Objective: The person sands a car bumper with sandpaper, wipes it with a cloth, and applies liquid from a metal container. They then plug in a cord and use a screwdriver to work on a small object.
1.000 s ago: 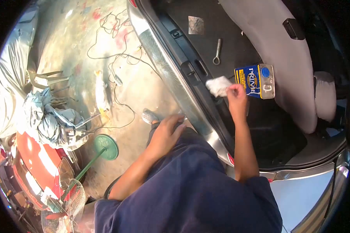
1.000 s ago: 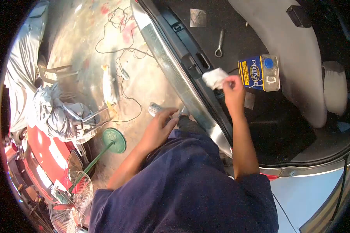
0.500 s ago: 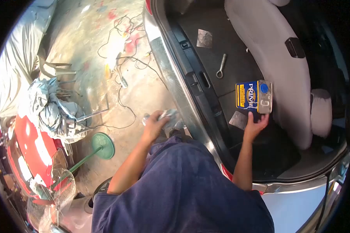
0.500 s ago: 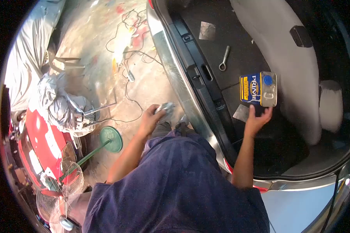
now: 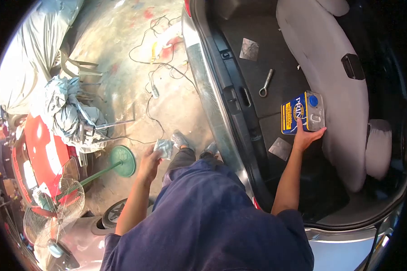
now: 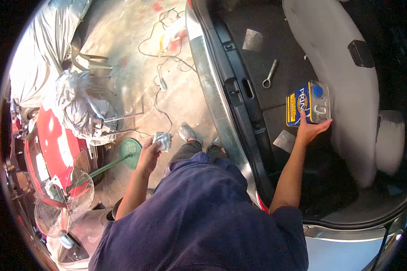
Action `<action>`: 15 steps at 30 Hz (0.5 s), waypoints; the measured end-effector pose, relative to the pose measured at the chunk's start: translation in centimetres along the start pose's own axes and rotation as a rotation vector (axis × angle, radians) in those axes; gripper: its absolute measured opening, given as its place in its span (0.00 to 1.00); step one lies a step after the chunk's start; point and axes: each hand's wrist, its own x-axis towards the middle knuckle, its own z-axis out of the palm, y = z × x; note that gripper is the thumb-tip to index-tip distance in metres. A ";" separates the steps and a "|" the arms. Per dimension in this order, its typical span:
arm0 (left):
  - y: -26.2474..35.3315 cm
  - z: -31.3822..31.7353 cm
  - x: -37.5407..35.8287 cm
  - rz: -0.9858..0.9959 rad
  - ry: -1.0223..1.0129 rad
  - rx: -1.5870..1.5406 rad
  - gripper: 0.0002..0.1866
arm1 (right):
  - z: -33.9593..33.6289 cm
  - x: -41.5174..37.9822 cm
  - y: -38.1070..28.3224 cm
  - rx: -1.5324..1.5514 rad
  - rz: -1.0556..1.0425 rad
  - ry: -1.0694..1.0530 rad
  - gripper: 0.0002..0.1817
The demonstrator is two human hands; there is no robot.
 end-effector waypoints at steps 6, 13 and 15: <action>2.2 2.2 -0.6 0.036 -0.138 -0.154 0.21 | -1.1 1.5 -3.0 0.082 0.058 -0.005 0.65; 4.2 3.3 1.2 0.057 -0.248 -0.086 0.27 | -9.9 -0.3 -12.8 0.121 -0.218 -0.044 0.60; 4.4 2.9 2.5 0.055 -0.303 -0.063 0.25 | -12.2 -1.7 -15.8 0.182 -0.254 -0.144 0.61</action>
